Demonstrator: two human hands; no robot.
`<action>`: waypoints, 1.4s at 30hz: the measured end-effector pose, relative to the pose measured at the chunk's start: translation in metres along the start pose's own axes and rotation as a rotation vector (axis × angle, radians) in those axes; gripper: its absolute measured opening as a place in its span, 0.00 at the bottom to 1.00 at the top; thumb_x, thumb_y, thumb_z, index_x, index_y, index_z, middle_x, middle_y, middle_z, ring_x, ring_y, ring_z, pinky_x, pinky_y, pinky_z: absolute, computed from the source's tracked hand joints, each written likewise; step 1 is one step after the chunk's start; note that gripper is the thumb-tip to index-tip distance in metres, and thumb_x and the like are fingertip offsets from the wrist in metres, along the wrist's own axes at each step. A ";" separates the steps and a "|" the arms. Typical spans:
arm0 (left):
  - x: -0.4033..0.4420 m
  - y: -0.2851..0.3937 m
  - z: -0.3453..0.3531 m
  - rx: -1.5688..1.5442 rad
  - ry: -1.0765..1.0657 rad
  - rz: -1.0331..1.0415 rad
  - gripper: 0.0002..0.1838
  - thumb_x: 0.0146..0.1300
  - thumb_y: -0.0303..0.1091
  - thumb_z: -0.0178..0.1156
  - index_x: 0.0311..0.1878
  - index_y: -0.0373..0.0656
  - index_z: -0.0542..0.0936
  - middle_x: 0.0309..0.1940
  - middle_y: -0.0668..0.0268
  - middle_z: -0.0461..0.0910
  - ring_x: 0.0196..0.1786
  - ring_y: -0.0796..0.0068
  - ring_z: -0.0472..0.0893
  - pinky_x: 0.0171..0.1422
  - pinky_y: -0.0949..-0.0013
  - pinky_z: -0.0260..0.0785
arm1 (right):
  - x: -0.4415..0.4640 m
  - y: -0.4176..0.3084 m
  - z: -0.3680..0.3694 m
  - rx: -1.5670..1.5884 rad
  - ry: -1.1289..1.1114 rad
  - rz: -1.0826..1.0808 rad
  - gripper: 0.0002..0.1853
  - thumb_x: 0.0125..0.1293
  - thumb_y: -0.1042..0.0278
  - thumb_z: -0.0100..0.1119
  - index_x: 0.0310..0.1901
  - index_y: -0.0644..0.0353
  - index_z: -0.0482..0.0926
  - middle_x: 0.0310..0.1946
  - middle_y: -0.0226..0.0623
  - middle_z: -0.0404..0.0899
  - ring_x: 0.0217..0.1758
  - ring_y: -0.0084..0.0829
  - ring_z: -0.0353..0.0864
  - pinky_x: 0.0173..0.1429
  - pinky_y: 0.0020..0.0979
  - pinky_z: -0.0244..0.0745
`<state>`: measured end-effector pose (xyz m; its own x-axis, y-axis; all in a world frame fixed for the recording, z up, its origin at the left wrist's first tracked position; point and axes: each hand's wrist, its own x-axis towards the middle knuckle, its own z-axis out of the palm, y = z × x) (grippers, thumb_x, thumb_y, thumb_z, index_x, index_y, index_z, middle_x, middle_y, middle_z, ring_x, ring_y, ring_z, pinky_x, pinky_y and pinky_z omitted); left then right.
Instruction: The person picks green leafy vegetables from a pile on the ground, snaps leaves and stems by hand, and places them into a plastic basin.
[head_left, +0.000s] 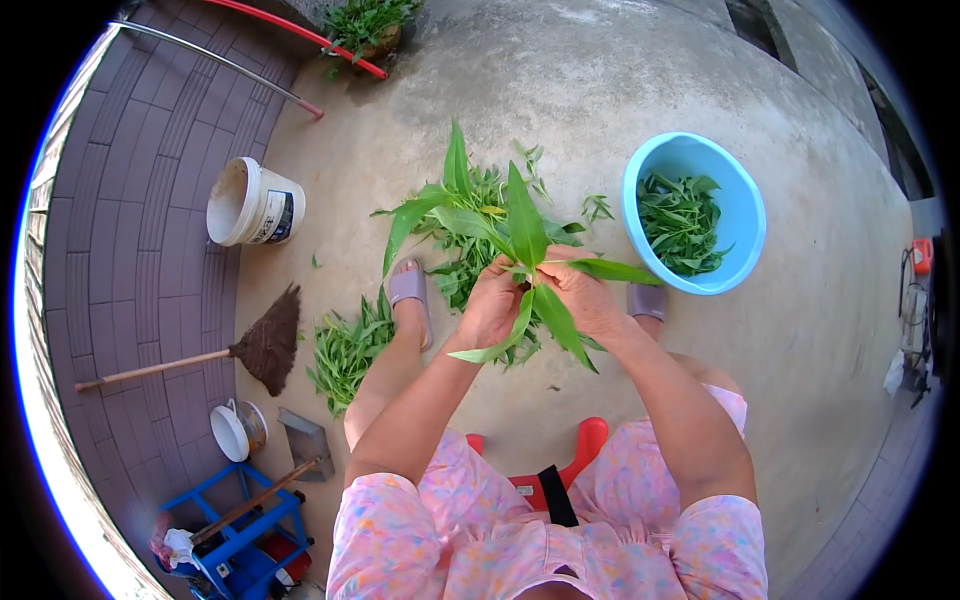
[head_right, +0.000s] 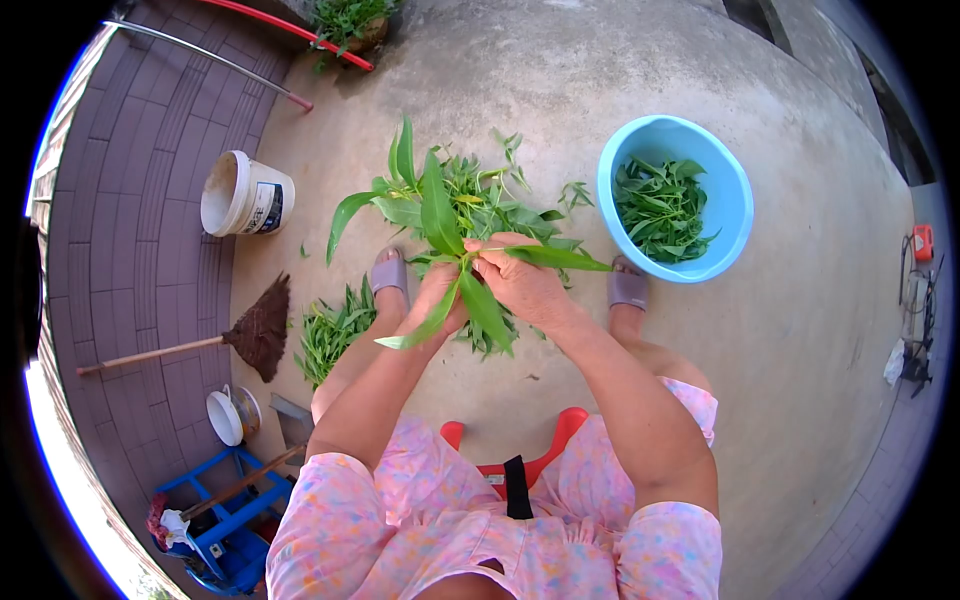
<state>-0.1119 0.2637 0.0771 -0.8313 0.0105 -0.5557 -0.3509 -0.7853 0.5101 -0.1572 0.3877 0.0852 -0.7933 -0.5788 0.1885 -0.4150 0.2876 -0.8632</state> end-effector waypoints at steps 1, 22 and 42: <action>0.004 -0.001 -0.003 -0.023 -0.060 0.033 0.05 0.58 0.28 0.50 0.37 0.41 0.72 0.32 0.67 0.74 0.36 0.76 0.73 0.41 0.72 0.66 | -0.001 0.000 0.001 0.000 -0.001 0.001 0.08 0.51 0.72 0.55 0.35 0.61 0.77 0.25 0.37 0.75 0.31 0.36 0.73 0.36 0.31 0.68; 0.005 0.015 -0.007 0.407 -0.040 0.222 0.02 0.54 0.28 0.55 0.31 0.42 0.73 0.25 0.73 0.70 0.26 0.84 0.68 0.27 0.79 0.60 | 0.007 -0.005 -0.031 1.462 -0.446 1.016 0.09 0.51 0.65 0.48 0.21 0.61 0.72 0.11 0.32 0.68 0.11 0.22 0.64 0.12 0.20 0.55; 0.010 0.018 -0.011 0.395 -0.035 0.313 0.01 0.56 0.26 0.53 0.30 0.44 0.72 0.27 0.73 0.69 0.27 0.84 0.69 0.33 0.77 0.67 | 0.019 -0.004 -0.047 1.115 0.316 0.592 0.09 0.60 0.64 0.47 0.27 0.60 0.71 0.17 0.32 0.71 0.19 0.25 0.71 0.27 0.24 0.67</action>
<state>-0.1220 0.2431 0.0730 -0.9345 -0.1615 -0.3172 -0.2131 -0.4599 0.8620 -0.1918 0.4110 0.1145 -0.8609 -0.3351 -0.3828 0.5020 -0.4375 -0.7461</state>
